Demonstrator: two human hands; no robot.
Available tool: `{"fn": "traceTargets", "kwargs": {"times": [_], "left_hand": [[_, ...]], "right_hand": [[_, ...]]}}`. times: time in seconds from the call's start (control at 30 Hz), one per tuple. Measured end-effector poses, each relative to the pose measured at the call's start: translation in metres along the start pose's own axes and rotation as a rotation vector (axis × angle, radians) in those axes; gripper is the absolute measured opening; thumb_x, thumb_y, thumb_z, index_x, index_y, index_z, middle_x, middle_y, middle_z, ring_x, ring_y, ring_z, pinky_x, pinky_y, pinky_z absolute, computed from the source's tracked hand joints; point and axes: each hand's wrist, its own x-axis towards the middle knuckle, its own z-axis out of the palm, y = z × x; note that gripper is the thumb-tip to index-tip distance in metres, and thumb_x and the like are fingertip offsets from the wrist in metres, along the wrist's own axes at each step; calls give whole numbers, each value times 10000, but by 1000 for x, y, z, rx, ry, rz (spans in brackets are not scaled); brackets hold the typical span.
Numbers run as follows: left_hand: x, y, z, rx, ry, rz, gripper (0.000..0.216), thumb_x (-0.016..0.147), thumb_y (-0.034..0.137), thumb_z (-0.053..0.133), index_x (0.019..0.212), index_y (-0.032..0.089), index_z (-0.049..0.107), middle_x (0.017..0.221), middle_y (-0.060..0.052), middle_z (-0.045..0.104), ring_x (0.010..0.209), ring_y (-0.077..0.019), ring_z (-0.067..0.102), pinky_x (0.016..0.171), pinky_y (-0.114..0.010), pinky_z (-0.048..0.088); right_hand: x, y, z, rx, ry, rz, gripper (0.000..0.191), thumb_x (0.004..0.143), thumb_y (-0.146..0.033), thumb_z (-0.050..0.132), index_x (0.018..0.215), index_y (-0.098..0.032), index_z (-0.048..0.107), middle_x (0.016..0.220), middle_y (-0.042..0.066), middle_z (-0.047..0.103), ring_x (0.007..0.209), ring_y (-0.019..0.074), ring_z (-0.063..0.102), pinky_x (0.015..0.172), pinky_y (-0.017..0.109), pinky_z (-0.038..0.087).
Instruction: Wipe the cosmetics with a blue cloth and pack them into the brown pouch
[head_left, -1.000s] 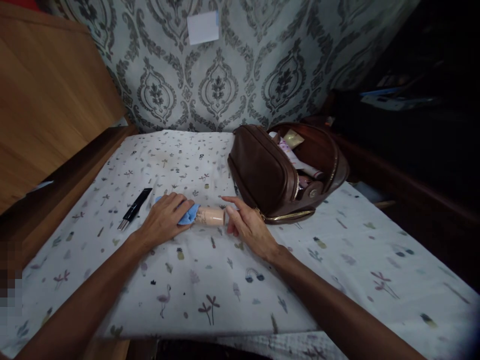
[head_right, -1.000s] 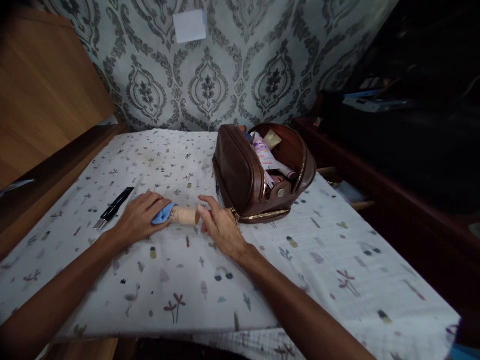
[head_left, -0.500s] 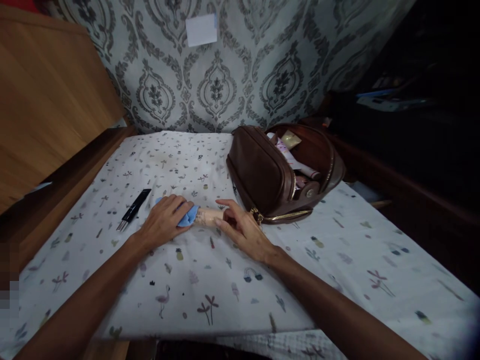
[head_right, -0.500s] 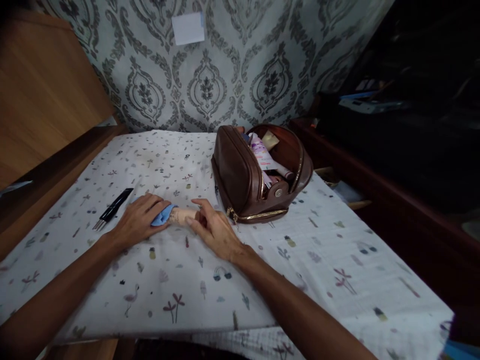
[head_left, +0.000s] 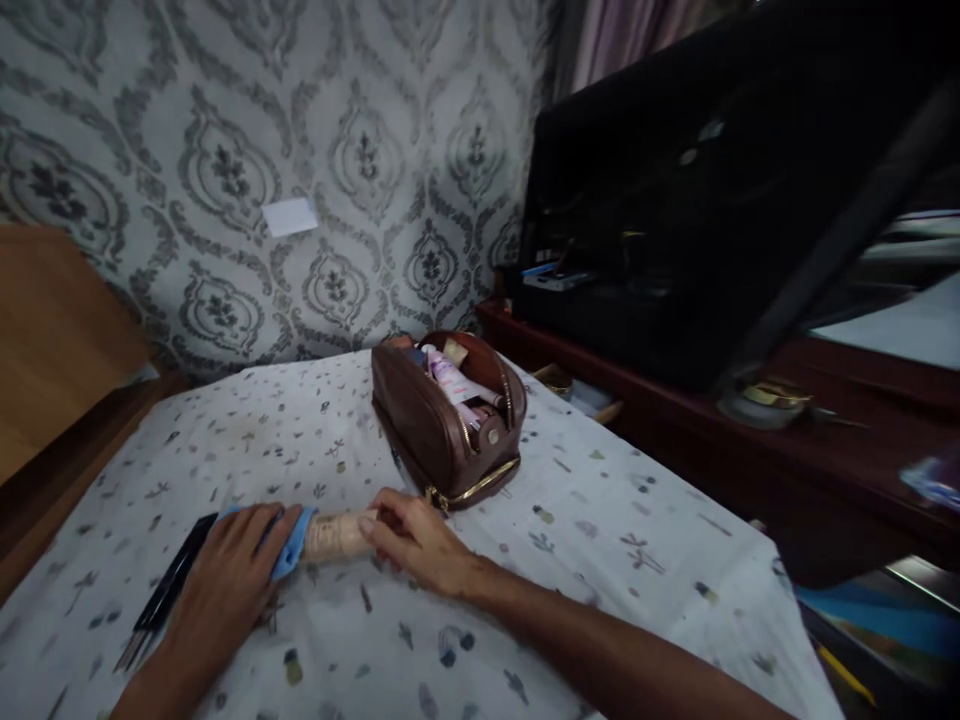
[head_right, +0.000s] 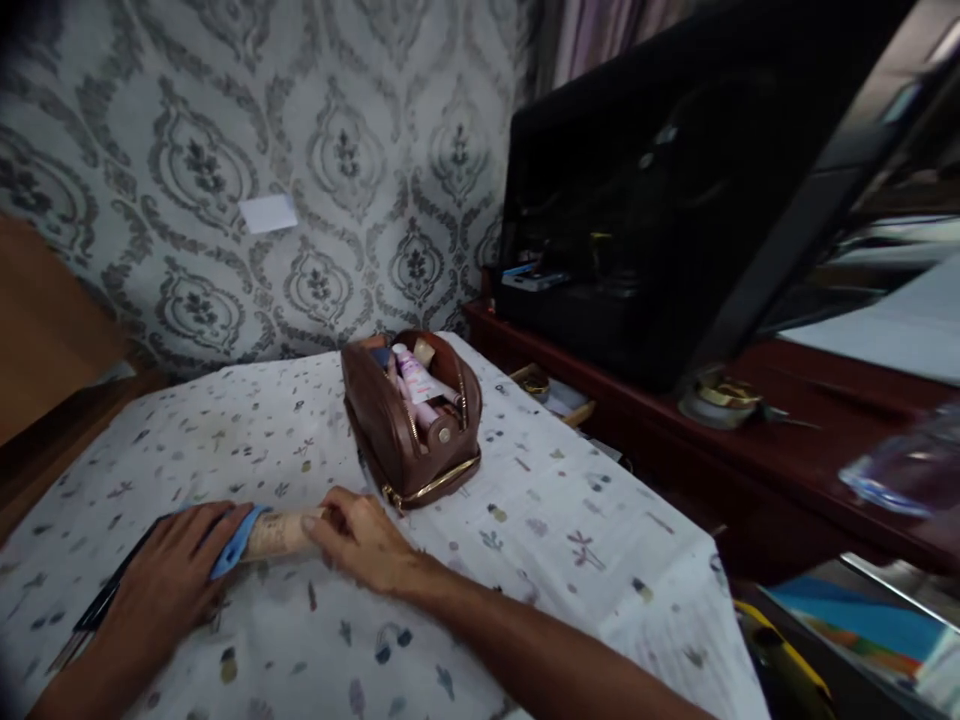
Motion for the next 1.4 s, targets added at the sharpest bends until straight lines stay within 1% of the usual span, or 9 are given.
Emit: {"fn": "traceTargets", "kwargs": {"times": [0.23, 0.33, 0.5, 0.63, 0.83, 0.93, 1.07, 1.17, 1.4], "left_hand": [[10, -11, -9, 46, 3, -26, 544, 815, 78, 433, 1337, 205, 521, 1170, -99, 681, 1091, -259, 637, 791, -319, 542], [34, -8, -14, 3, 65, -5, 539, 843, 47, 392, 1334, 217, 532, 1198, -104, 673, 1126, -266, 630, 881, -352, 532], [93, -6, -26, -97, 164, 80, 543, 820, -6, 361, 1290, 195, 542, 1230, -138, 630, 1172, -298, 597, 947, -392, 504], [146, -4, -30, -174, 287, 11, 500, 849, 43, 432, 1315, 206, 509, 1240, -147, 600, 1138, -290, 601, 929, -380, 520], [221, 7, -18, -479, 380, -305, 600, 873, 274, 580, 1429, 165, 385, 1215, -145, 606, 1121, -276, 615, 916, -371, 533], [251, 5, -7, -586, 273, -383, 478, 882, 265, 514, 1350, 168, 481, 1196, -122, 634, 1092, -262, 627, 932, -370, 518], [279, -9, 11, -612, -47, -198, 384, 833, 192, 420, 1145, 187, 645, 1087, -94, 678, 1047, -268, 627, 928, -373, 490], [290, -18, 23, -622, -243, -79, 376, 851, 255, 408, 1105, 191, 678, 1081, -96, 701, 1025, -279, 636, 903, -366, 479], [293, -25, 33, -700, -335, -135, 309, 801, 354, 513, 1003, 221, 706, 961, -30, 751, 917, -258, 667, 826, -300, 478]], "right_hand": [[-20, -26, -17, -168, 8, -63, 265, 863, -341, 629, 1052, -156, 635, 825, 17, 631, 742, 149, 558, 683, 248, 405], [-32, -41, -31, -242, -7, -35, 381, 831, -325, 649, 1175, -162, 634, 904, 43, 672, 784, 165, 581, 707, 252, 415], [-52, -67, -58, -368, 24, 7, 280, 788, -284, 654, 1035, -160, 697, 849, 36, 670, 674, 142, 536, 621, 250, 358], [-63, -80, -84, -197, 129, 11, 309, 799, -321, 656, 1057, -156, 702, 788, 14, 636, 649, 124, 518, 588, 232, 360], [-66, -77, -132, 195, 277, 31, 439, 799, -443, 641, 1092, -117, 674, 749, 13, 602, 589, 106, 503, 517, 216, 386], [-64, -75, -153, 84, 407, 50, 449, 823, -479, 615, 1071, -110, 680, 709, 16, 606, 560, 117, 517, 506, 232, 395], [-58, -77, -167, -304, 609, 85, 345, 850, -412, 605, 1028, -136, 712, 748, 38, 674, 641, 156, 591, 553, 250, 387], [-50, -80, -168, -525, 623, 104, 301, 881, -322, 588, 1092, -141, 702, 710, 22, 682, 646, 158, 607, 589, 254, 370], [-36, -84, -162, -798, 574, 122, 243, 914, -238, 563, 1109, -142, 671, 861, 49, 710, 731, 157, 626, 638, 255, 350]]}}
